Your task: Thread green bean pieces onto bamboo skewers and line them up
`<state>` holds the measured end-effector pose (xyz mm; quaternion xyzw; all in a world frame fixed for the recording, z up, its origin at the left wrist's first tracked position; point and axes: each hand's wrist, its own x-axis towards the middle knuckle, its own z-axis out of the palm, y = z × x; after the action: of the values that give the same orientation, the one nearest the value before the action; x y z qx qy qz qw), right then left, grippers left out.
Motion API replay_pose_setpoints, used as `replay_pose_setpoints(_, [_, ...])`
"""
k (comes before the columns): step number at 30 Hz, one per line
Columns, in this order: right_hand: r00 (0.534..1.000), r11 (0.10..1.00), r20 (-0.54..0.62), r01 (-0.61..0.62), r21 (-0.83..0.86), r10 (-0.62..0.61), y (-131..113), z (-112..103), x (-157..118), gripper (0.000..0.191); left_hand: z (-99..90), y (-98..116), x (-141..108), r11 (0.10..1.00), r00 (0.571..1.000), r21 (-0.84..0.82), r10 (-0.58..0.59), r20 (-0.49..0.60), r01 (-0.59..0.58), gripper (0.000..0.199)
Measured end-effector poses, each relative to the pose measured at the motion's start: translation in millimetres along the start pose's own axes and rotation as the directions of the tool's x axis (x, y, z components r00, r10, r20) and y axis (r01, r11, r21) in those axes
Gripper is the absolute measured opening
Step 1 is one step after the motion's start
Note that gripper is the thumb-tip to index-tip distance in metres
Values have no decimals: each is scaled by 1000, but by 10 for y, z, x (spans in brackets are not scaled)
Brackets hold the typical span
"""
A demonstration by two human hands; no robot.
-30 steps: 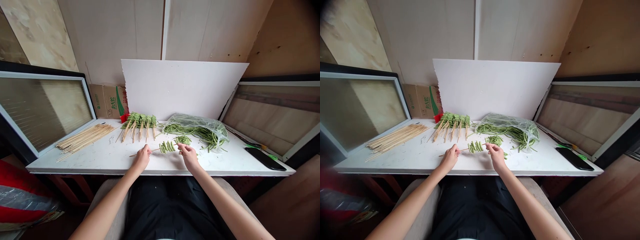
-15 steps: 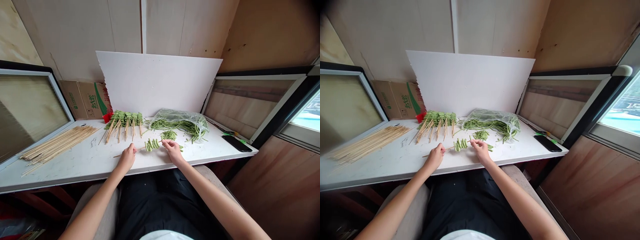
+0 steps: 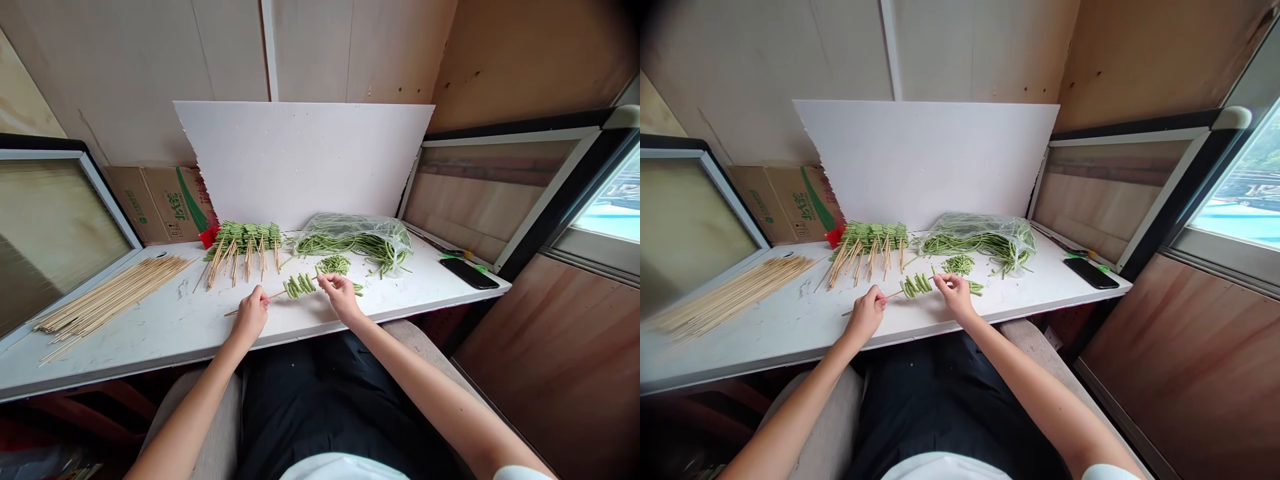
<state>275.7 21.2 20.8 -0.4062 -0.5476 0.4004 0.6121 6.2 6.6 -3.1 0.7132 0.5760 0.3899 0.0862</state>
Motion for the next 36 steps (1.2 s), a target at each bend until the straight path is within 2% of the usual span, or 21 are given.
replay_pose_setpoints(5, [997,999,67,40,-33,-38,4,-44,29,44,-3,-13,13,1000,999,-22,-11,34,11,22])
replay_pose_setpoints(9, [996,999,79,40,14,-41,8,-57,29,42,-15,-3,17,1000,999,0,-2,35,2,20])
replay_pose_setpoints(13, [997,999,80,14,52,-18,-5,30,-28,41,-34,38,3,1000,1000,-8,30,2,-30,20])
replay_pose_setpoints(17, [998,996,59,14,90,-19,-78,149,-76,39,-37,106,-7,1000,998,-27,-16,-67,14,18])
replay_pose_setpoints(20, [1000,998,29,-3,70,1,-135,157,-60,40,-30,150,-5,998,994,-57,-32,-106,26,17])
replay_pose_setpoints(27, [994,994,1,-108,22,108,-94,78,-1,41,-17,165,11,995,996,-89,-51,-75,44,16])
replay_pose_setpoints(31, [989,989,-23,-146,-14,146,-127,-79,132,47,-20,151,15,995,995,-87,-62,-78,55,15])
replay_pose_setpoints(34, [992,987,-22,-126,-103,125,-224,-380,319,51,-22,145,19,994,994,-81,-79,-74,73,13])
replay_pose_setpoints(36, [994,958,60,-74,-275,94,-296,-627,430,48,-23,145,21,994,994,-80,-83,-68,78,13])
